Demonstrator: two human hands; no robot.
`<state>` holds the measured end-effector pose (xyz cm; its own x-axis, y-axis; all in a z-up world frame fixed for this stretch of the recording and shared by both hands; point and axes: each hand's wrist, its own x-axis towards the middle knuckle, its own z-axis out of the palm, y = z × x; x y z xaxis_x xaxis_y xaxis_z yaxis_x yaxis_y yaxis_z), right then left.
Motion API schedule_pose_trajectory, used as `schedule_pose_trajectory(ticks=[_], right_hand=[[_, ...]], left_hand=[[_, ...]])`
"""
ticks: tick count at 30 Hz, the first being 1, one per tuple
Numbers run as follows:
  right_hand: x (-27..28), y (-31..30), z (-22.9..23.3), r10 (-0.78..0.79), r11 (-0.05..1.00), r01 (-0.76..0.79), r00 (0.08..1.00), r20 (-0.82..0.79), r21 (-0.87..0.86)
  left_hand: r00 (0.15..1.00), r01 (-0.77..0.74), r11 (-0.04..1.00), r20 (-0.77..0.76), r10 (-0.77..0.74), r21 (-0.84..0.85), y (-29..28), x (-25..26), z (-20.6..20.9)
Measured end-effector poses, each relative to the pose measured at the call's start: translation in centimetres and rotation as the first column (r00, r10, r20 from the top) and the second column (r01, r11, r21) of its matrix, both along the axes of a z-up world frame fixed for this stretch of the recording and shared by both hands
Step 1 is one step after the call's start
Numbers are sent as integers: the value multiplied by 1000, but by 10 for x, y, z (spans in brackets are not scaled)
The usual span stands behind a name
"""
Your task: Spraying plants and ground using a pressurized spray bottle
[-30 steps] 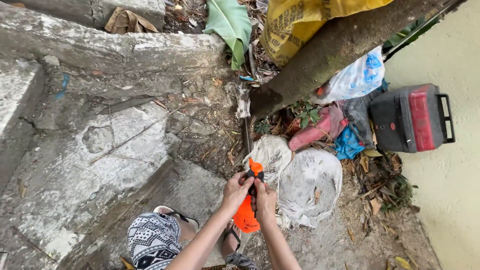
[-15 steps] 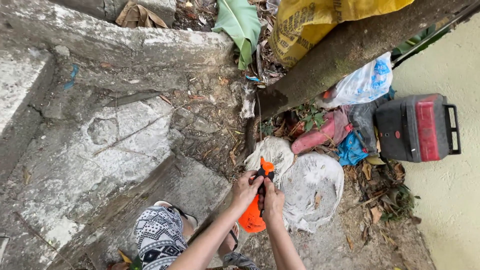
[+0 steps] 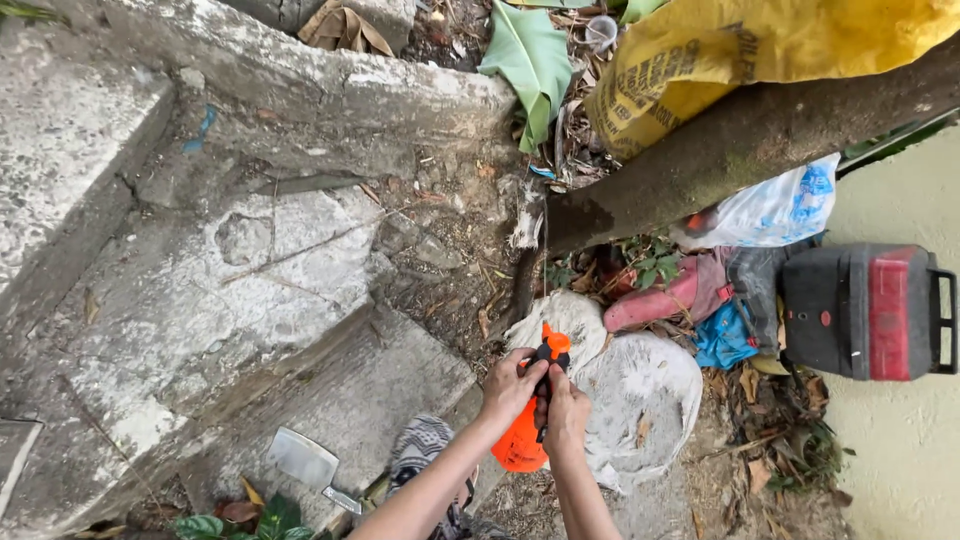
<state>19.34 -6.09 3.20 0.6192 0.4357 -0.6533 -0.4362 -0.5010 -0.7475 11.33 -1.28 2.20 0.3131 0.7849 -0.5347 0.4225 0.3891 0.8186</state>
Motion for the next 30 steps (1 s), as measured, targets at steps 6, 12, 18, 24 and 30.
schedule_pose_trajectory(ticks=[6,12,18,24,30], right_hand=[[-3,-5,-1,-1,1000,1,999,-35,-2],[1,-20,-16,-9,998,5,997,-71,-59],[-2,-36,-16,-32,994,23,997,-73,-110],[2,-44,-25,-80,987,65,992,-96,-147],[0,-41,-14,-88,996,86,994,-67,-28]], left_hand=[[1000,21,1000,6,-21,7,-5,-4,-16],[997,53,997,-60,-50,52,-19,0,-39],[986,117,987,-107,-128,-109,-33,0,-43],[993,101,975,-39,-111,-197,-37,0,-29],[989,108,992,-89,-114,-64,-27,2,-16]])
